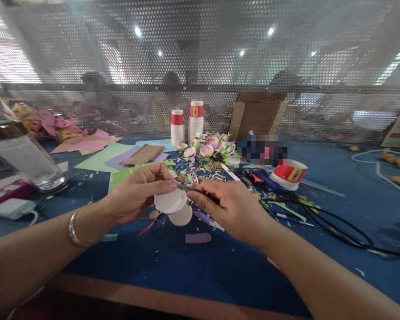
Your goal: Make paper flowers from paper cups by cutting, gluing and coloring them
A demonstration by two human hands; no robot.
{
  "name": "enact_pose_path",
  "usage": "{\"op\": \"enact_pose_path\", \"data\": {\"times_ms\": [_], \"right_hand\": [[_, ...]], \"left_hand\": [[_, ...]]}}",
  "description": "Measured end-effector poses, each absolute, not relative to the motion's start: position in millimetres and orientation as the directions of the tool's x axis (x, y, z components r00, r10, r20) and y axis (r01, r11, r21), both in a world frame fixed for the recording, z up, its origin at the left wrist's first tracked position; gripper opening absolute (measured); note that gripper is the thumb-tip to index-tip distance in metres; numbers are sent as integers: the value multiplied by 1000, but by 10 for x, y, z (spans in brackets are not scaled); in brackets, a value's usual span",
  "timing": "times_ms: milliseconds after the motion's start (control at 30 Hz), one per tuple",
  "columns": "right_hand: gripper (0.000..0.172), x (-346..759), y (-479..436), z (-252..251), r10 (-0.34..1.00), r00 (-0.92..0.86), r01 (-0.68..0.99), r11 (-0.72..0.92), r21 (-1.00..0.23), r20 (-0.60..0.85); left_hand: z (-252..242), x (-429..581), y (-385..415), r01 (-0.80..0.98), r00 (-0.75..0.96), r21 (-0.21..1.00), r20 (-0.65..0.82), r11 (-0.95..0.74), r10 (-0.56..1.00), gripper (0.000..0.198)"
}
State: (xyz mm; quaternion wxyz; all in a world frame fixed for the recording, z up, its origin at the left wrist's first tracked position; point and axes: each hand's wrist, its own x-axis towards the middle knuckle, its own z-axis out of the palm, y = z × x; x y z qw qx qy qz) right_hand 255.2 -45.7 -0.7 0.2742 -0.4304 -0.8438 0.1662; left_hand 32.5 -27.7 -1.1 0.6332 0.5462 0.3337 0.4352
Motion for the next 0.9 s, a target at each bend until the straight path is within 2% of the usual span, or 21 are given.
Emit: {"op": "enact_pose_path", "data": {"times_ms": [467, 900], "right_hand": [[43, 2559, -477, 17, 796, -498, 578, 601, -552, 345], [46, 2565, -537, 142, 784, -535, 564, 609, -557, 315]], "left_hand": [[12, 279, -230, -275, 524, 945, -7, 177, 852, 22], [-10, 251, -207, -351, 681, 917, 112, 189, 724, 15]]}}
